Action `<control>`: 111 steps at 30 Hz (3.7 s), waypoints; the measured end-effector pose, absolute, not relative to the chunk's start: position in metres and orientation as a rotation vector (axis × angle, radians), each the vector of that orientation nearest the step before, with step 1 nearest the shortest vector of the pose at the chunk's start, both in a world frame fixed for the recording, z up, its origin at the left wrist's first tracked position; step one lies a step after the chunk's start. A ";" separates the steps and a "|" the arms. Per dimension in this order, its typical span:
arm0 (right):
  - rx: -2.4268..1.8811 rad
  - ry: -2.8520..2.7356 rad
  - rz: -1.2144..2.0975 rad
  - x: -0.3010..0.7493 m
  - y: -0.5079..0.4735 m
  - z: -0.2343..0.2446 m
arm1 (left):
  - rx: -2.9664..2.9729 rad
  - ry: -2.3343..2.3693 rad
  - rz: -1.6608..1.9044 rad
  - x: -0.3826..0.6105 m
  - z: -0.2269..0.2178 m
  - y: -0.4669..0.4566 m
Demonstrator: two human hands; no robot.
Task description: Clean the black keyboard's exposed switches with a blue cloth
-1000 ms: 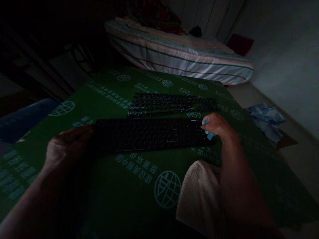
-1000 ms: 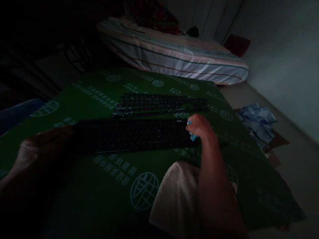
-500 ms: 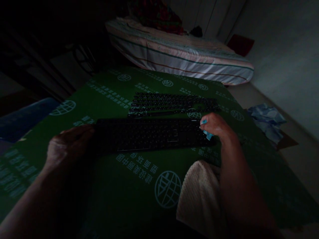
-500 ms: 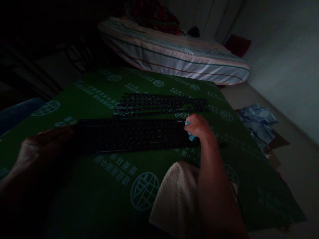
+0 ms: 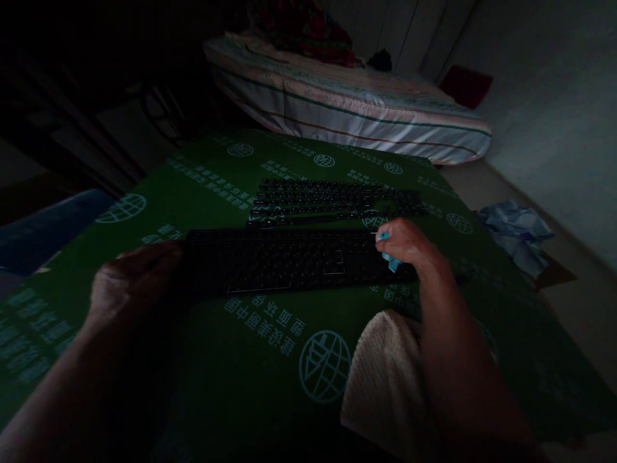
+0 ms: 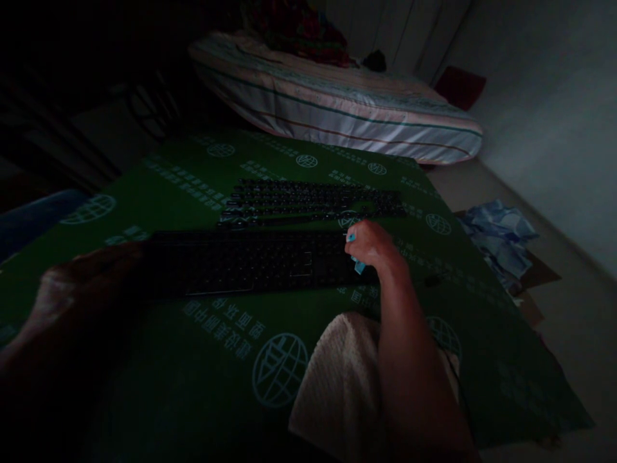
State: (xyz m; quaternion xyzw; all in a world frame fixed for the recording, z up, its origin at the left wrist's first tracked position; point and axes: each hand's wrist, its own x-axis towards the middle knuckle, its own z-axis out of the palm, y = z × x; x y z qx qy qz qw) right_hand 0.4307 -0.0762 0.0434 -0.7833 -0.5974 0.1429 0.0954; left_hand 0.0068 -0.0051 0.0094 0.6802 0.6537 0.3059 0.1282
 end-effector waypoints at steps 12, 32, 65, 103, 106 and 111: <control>-2.282 -1.756 0.460 0.429 -0.077 0.046 | 1.811 1.961 0.850 0.016 0.020 -0.008; -2.144 -1.762 0.536 0.420 -0.077 0.047 | 1.828 1.975 0.795 0.012 0.016 -0.004; -2.213 -1.891 0.460 0.405 -0.072 0.044 | 1.804 1.931 0.851 0.016 0.020 -0.011; -2.260 -1.968 0.456 0.397 -0.071 0.047 | 1.904 1.967 0.825 0.010 0.010 -0.003; -2.258 -1.960 0.431 0.397 -0.069 0.044 | 1.937 1.984 0.799 0.009 0.008 -0.002; -2.265 -1.944 0.387 0.398 -0.068 0.041 | 2.102 2.002 0.675 0.005 0.007 0.002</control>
